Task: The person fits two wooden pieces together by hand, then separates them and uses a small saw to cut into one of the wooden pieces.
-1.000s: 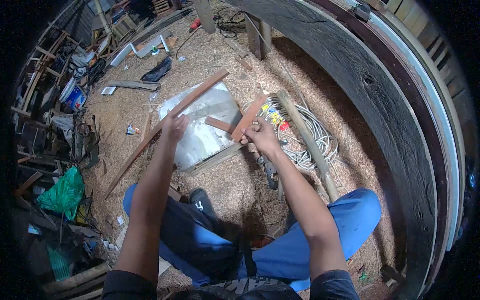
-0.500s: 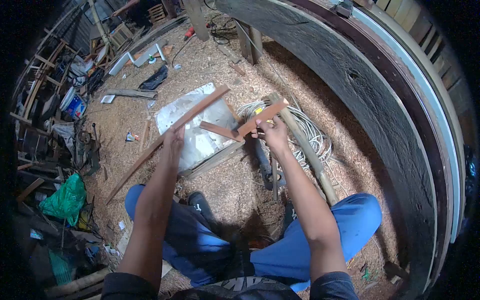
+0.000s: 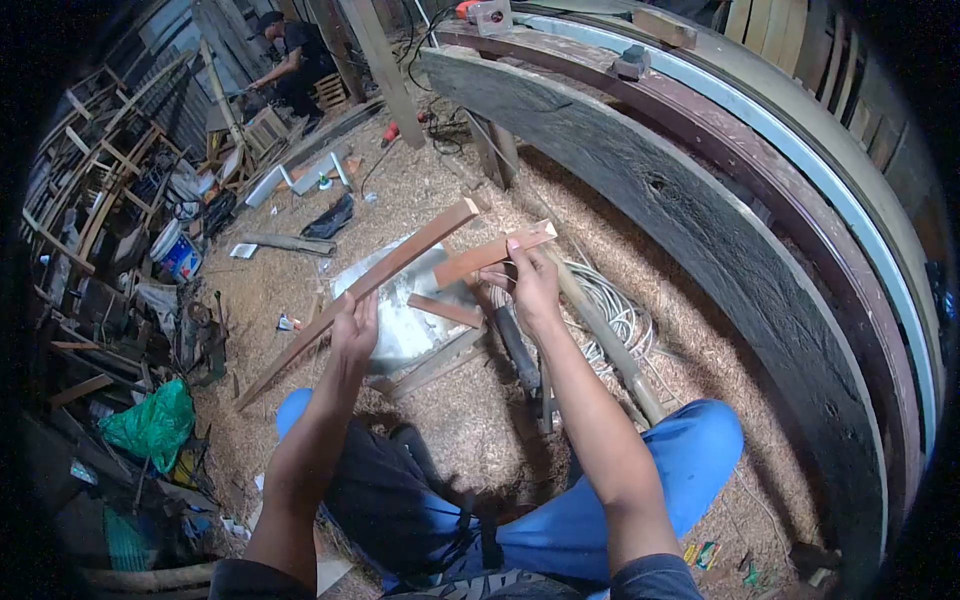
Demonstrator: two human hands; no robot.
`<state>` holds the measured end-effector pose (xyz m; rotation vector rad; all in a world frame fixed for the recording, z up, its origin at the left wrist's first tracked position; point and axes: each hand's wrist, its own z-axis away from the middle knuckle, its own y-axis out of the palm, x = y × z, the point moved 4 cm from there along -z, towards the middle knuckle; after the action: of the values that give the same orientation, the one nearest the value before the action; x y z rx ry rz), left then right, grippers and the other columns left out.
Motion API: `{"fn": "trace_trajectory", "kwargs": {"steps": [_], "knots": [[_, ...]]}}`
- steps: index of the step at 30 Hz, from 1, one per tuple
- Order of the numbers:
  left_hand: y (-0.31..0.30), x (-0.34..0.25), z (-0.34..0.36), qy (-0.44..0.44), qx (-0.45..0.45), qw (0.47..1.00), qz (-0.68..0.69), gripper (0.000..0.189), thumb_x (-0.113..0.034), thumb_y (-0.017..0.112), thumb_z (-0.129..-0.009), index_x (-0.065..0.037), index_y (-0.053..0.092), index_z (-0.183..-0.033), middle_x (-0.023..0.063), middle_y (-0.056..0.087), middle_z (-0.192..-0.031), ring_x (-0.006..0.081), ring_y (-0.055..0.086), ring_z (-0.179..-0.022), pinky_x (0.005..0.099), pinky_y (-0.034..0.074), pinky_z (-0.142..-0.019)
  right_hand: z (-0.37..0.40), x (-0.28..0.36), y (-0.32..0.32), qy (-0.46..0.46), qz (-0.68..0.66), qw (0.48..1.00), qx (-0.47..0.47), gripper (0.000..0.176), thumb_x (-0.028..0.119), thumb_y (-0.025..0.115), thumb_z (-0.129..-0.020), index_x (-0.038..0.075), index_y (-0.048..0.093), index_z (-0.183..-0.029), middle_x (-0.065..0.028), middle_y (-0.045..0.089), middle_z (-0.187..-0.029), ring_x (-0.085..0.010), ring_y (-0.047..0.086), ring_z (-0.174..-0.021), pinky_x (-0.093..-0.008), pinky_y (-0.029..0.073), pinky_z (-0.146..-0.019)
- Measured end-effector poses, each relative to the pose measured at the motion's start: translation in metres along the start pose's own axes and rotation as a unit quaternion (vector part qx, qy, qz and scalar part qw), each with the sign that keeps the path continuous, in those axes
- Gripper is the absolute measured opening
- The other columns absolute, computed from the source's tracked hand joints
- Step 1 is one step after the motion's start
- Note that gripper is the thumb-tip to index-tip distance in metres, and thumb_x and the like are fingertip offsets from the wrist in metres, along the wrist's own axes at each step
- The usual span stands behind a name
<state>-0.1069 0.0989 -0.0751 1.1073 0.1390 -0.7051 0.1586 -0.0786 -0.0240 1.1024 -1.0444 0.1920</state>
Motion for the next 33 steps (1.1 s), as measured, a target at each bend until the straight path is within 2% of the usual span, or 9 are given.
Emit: {"fn": "trace_trajectory", "kwargs": {"steps": [5,9,12,15,18,21,26,29,33], "knots": [[0.017,0.002,0.022,0.03,0.035,0.999,-0.029,0.041,-0.021,0.05,-0.103,0.003,0.04,-0.136,0.0217,0.048,-0.137,0.0325,0.046,-0.135,0.0436,0.044,-0.114,0.014,0.031,0.025,-0.097,0.002,0.995,-0.029,0.03,0.01,0.059,-0.099,0.007,0.036,-0.119,-0.0196,0.067,-0.094,-0.0282,0.072,-0.077,-0.0354,0.063,-0.064],[0.026,0.027,0.022,0.001,0.096,0.995,-0.03,0.041,-0.02,0.051,-0.103,0.003,0.039,-0.135,0.0228,0.049,-0.134,0.0339,0.047,-0.133,0.0457,0.044,-0.114,0.015,0.033,0.022,-0.121,0.029,0.991,-0.052,0.029,0.013,0.057,-0.1,0.006,0.035,-0.119,-0.019,0.066,-0.095,-0.0292,0.072,-0.076,-0.0364,0.064,-0.064],[0.031,0.034,0.02,-0.003,0.115,0.992,-0.043,0.038,-0.019,0.051,-0.103,0.003,0.039,-0.133,0.0227,0.05,-0.132,0.035,0.049,-0.131,0.0474,0.046,-0.113,0.015,0.033,0.016,-0.096,-0.003,0.993,-0.069,0.028,0.016,0.054,-0.102,0.005,0.037,-0.12,-0.0186,0.066,-0.094,-0.0292,0.072,-0.074,-0.0374,0.064,-0.064],[0.035,0.029,0.017,0.016,0.103,0.993,-0.061,0.037,-0.019,0.05,-0.104,0.004,0.041,-0.13,0.0235,0.05,-0.133,0.0357,0.05,-0.131,0.048,0.046,-0.112,0.014,0.035,0.011,-0.134,0.017,0.987,-0.092,0.024,0.017,0.054,-0.102,-0.001,0.05,-0.117,-0.0178,0.067,-0.093,-0.0264,0.072,-0.073,-0.0367,0.063,-0.064],[0.043,0.024,0.021,0.035,0.091,0.993,-0.066,0.036,-0.019,0.05,-0.104,0.004,0.042,-0.13,0.0239,0.051,-0.133,0.0355,0.05,-0.131,0.0473,0.047,-0.112,0.015,0.041,0.009,-0.19,0.072,0.975,-0.087,0.023,0.015,0.056,-0.101,-0.002,0.051,-0.115,-0.0173,0.067,-0.092,-0.0242,0.071,-0.072,-0.0345,0.062,-0.065],[0.043,0.024,0.025,0.049,0.09,0.99,-0.095,0.036,-0.018,0.05,-0.104,0.003,0.04,-0.132,0.0239,0.051,-0.133,0.0357,0.05,-0.13,0.0471,0.047,-0.111,0.018,0.043,0.012,-0.184,0.087,0.972,-0.119,0.025,0.009,0.061,-0.098,-0.002,0.05,-0.117,-0.0158,0.068,-0.091,-0.0218,0.071,-0.074,-0.0325,0.061,-0.064],[0.046,0.019,0.033,0.072,0.108,0.983,-0.129,0.028,-0.015,0.056,-0.101,-0.004,0.04,-0.122,0.0172,0.051,-0.125,0.035,0.056,-0.121,0.0525,0.054,-0.103,0.014,0.036,0.009,-0.17,0.124,0.969,-0.131,0.029,0.005,0.065,-0.094,-0.003,0.051,-0.118,-0.0125,0.067,-0.089,-0.0184,0.069,-0.073,-0.0298,0.06,-0.061],[0.047,0.019,0.035,0.073,0.115,0.981,-0.138,0.027,-0.015,0.055,-0.101,-0.004,0.04,-0.121,0.0168,0.052,-0.124,0.0349,0.057,-0.121,0.0524,0.054,-0.103,0.012,0.029,0.005,-0.186,0.187,0.955,-0.138,0.028,0.007,0.07,-0.092,-0.003,0.055,-0.114,-0.0073,0.064,-0.087,-0.0131,0.064,-0.067,-0.0277,0.059,-0.058],[0.045,0.019,0.033,0.076,0.108,0.98,-0.15,0.028,-0.014,0.055,-0.101,-0.004,0.039,-0.121,0.0167,0.052,-0.123,0.0351,0.058,-0.119,0.0528,0.055,-0.102,0.015,0.033,0.003,-0.183,0.323,0.918,-0.142,0.033,0.008,0.071,-0.091,0.0,0.057,-0.12,-0.009,0.063,-0.092,-0.0136,0.065,-0.071,-0.0271,0.058,-0.058]]}}
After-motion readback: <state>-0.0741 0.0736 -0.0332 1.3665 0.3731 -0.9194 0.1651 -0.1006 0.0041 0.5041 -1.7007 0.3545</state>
